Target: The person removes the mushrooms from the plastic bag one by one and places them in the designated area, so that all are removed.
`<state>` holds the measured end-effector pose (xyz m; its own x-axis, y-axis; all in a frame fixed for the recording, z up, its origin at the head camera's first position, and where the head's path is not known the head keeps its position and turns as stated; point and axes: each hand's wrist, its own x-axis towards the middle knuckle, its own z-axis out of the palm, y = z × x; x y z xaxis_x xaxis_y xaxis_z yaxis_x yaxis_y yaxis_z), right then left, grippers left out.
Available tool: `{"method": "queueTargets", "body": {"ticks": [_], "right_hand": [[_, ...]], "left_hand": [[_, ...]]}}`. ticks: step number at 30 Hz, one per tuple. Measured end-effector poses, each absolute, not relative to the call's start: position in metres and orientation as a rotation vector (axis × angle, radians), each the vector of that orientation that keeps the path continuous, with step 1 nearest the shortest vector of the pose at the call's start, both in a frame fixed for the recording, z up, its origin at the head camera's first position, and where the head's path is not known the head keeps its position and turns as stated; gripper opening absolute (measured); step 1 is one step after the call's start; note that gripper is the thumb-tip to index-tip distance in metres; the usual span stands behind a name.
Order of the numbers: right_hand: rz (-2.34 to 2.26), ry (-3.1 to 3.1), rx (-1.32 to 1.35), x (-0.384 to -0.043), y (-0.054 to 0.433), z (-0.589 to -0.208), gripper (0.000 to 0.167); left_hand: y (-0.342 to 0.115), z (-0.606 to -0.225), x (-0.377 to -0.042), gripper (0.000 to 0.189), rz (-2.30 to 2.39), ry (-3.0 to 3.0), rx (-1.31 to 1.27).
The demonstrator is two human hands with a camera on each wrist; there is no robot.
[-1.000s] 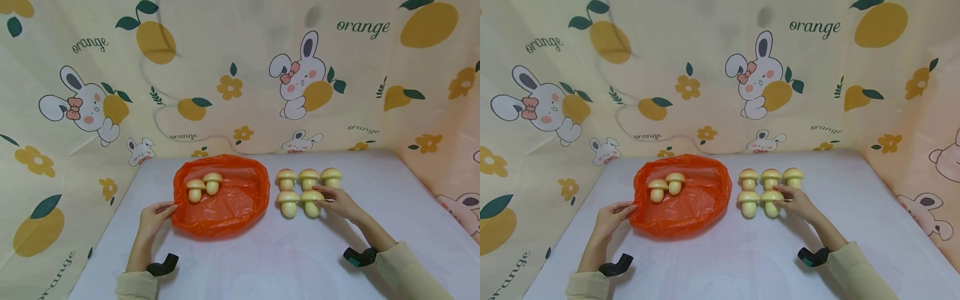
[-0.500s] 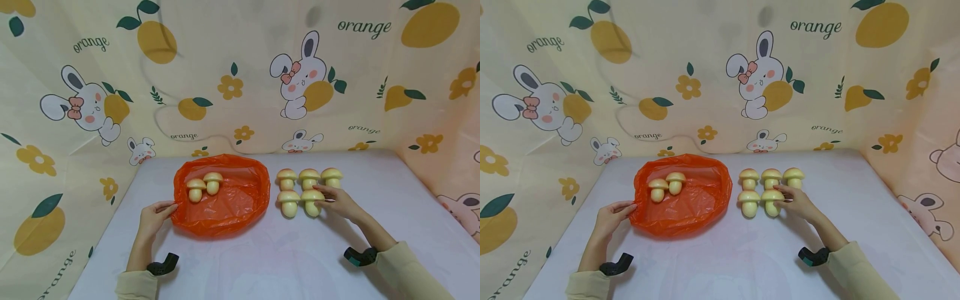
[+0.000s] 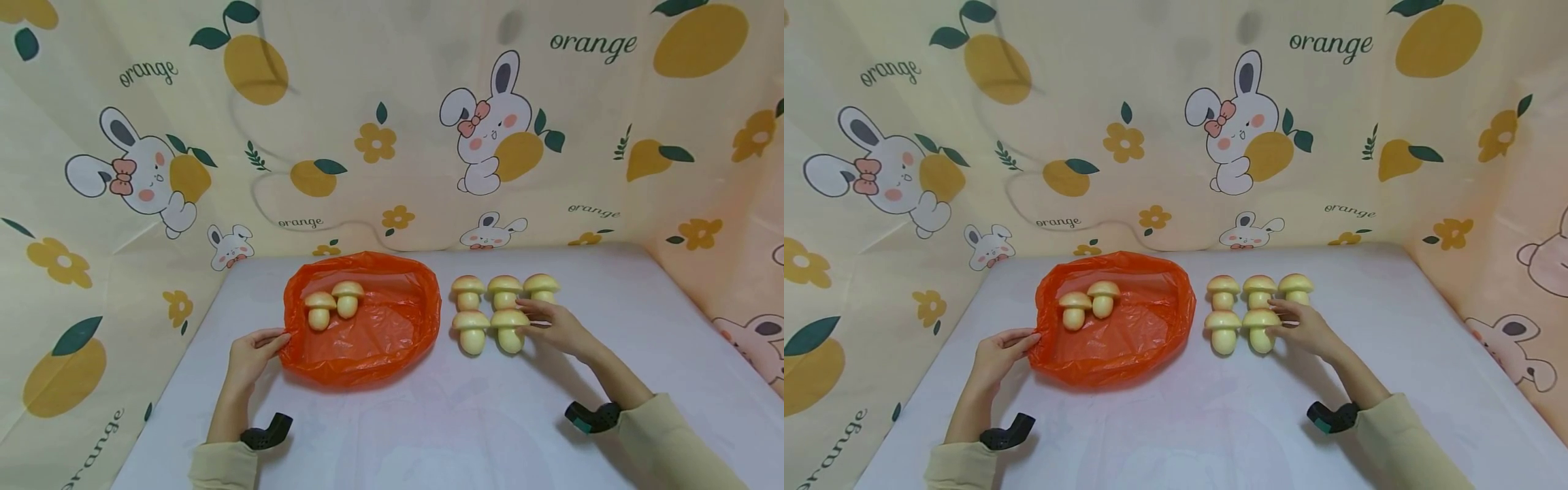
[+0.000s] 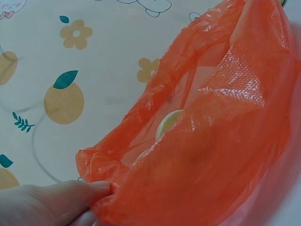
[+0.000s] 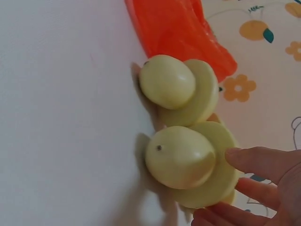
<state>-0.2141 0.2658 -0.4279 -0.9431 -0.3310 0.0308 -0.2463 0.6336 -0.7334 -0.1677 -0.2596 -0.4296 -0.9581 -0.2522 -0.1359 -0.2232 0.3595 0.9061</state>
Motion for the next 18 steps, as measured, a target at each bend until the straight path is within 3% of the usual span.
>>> {"method": "queueTargets", "body": {"ticks": [18], "right_hand": [[-1.25,2.807,-0.448,-0.208,0.261,-0.384,0.049]], "left_hand": [[-0.259,-0.429,-0.167,0.042,-1.7,-2.581,0.46]]}}
